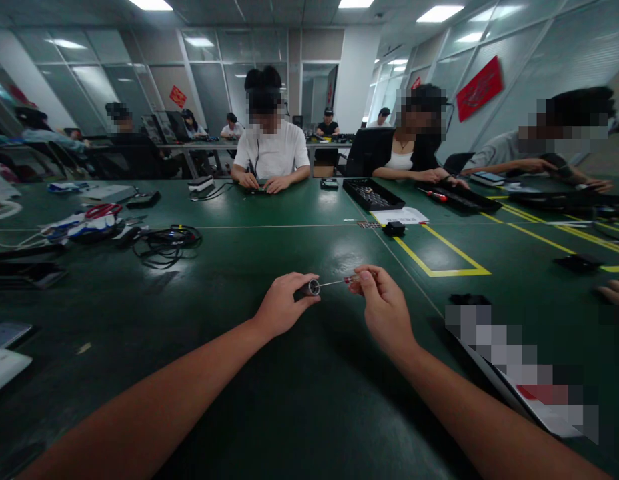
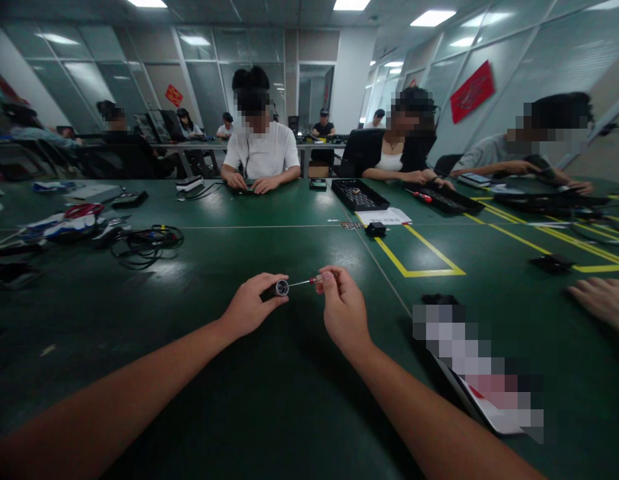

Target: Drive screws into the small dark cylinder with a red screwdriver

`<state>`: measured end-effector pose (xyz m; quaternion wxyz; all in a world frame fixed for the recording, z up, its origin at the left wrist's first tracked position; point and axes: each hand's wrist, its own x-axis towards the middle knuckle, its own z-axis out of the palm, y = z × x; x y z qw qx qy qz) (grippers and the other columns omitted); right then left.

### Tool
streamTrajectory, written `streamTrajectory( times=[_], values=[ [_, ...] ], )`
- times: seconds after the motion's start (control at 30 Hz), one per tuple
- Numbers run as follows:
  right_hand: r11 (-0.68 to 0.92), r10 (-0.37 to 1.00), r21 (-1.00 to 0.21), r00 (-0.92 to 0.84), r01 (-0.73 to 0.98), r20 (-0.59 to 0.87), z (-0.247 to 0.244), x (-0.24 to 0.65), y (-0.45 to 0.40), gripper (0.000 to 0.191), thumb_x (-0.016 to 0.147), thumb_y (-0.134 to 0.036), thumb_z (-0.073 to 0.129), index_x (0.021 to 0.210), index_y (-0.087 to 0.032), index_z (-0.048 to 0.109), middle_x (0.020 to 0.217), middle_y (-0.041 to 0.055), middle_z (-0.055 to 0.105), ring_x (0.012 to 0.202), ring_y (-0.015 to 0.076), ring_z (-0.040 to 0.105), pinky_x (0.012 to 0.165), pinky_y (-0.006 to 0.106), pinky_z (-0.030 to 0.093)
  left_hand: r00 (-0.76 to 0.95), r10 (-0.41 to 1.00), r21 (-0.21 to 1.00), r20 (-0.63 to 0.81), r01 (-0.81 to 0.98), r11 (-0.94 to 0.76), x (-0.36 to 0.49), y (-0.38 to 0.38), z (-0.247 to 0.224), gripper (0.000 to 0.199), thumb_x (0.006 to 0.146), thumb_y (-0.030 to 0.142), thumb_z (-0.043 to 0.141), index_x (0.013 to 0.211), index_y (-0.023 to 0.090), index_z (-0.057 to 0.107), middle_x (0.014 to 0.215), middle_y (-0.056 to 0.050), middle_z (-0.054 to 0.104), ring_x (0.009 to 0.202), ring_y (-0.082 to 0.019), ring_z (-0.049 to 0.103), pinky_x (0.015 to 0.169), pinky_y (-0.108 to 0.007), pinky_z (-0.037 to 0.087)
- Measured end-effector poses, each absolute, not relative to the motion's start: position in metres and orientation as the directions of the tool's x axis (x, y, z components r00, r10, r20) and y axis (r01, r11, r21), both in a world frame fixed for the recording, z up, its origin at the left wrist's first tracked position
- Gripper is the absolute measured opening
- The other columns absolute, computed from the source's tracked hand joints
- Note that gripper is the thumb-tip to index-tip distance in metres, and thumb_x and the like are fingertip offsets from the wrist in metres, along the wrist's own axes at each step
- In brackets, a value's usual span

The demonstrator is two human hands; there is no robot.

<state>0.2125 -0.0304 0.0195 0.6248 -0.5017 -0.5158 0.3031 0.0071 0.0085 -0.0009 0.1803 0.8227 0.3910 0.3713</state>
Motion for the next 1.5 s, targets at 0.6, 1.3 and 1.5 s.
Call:
streamTrajectory(
  times=[0.6, 1.3, 1.5],
  values=[
    [0.208, 0.938, -0.972, 0.304, -0.105, 0.168, 0.009, 0.215, -0.018, 0.035, 0.084, -0.057, 0.069, 0.088, -0.023, 0.064, 0.077, -0.0006, 0.066, 0.07, 0.0169, 0.063, 0.071, 0.035, 0.054, 0.473, 0.776, 0.497, 0.418, 0.596, -0.631, -0.001, 0.015, 0.002, 0.04, 0.09, 0.03, 0.073, 0.129, 0.026, 0.065, 0.117, -0.005, 0.072, 0.111, -0.025, 0.064, 0.103, -0.048, 0.042],
    [0.298, 0.899, -0.932, 0.268, 0.207, 0.347, 0.024, 0.212, -0.036, 0.026, 0.095, -0.047, 0.056, 0.102, -0.023, 0.064, 0.082, 0.0014, 0.066, 0.073, 0.0187, 0.062, 0.071, 0.034, 0.052, 0.49, 0.745, 0.508, 0.452, 0.545, -0.667, 0.002, 0.015, 0.0, 0.04, 0.088, 0.028, 0.075, 0.127, 0.025, 0.066, 0.119, -0.006, 0.073, 0.112, -0.026, 0.066, 0.1, -0.046, 0.046],
    [0.256, 0.916, -0.921, 0.231, 0.292, 0.328, 0.024, 0.214, -0.037, 0.037, 0.099, -0.053, 0.047, 0.093, -0.023, 0.067, 0.072, 0.0008, 0.062, 0.066, 0.0191, 0.058, 0.064, 0.034, 0.048, 0.472, 0.757, 0.517, 0.451, 0.553, -0.653, 0.002, 0.014, 0.0, 0.039, 0.087, 0.027, 0.077, 0.125, 0.025, 0.067, 0.118, -0.006, 0.073, 0.111, -0.026, 0.066, 0.098, -0.046, 0.047]
  ],
)
